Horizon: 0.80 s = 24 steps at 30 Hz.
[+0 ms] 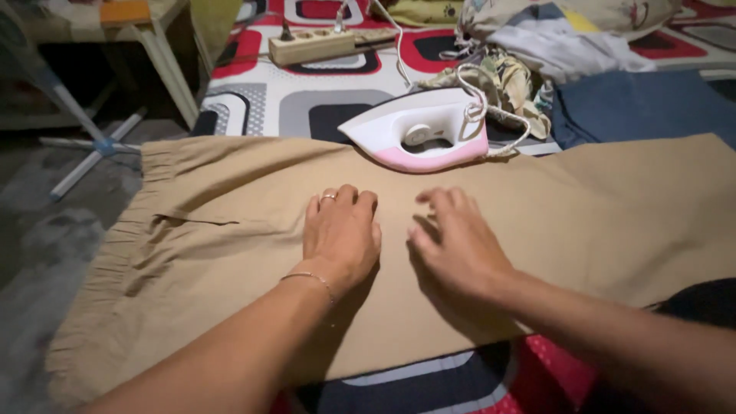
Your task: The person irons a pair of beige shorts on a bed, then lifts and folds them. Next, the person irons a pair of blue jeans, smoothing the fabric and moving the iron across the surface.
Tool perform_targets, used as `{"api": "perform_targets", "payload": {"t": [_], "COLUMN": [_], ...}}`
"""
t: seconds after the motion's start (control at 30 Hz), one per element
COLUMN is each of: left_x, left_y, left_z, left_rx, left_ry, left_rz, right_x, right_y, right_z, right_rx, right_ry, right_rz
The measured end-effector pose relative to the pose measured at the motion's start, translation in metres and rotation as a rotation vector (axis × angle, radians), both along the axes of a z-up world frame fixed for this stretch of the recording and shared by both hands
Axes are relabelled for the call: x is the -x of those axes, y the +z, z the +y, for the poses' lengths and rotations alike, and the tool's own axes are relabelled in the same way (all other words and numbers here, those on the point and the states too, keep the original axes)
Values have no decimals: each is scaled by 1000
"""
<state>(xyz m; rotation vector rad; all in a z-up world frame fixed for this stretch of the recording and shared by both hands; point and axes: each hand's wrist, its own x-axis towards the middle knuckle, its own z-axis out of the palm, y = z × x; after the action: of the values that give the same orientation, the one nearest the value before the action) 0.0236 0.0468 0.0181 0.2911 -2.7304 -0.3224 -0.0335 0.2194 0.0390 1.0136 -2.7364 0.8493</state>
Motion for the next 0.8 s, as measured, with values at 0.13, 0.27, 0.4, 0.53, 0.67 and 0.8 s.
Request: {"api": "perform_targets", "payload": {"t": [0.13,0.27,0.4,0.53,0.67,0.8], "left_x": [-26,-46,-51,-43,-33,-28], "left_y": [9,14,18,21,24,29], "left_z": [-15,-22,-14,5,24,32], "left_rx": [12,18,10,-4,-17,-15], "left_ry": [31,67,33,-11,-61,-83], "left_rz": [-22,-84,-61,-107,-122,-168], "right_x": [-32,-43,-48,-62,-59,-40], "right_y": [2,-11,-8,-5,-12,-14], "right_z": [3,6,10,29,47,64], "right_rx": [-30,123,260,637,996,1212], "right_ry": [-23,-212,-795,-980,-917,-856], "right_rz": [-102,-174,-341,-592,-694,-739]}}
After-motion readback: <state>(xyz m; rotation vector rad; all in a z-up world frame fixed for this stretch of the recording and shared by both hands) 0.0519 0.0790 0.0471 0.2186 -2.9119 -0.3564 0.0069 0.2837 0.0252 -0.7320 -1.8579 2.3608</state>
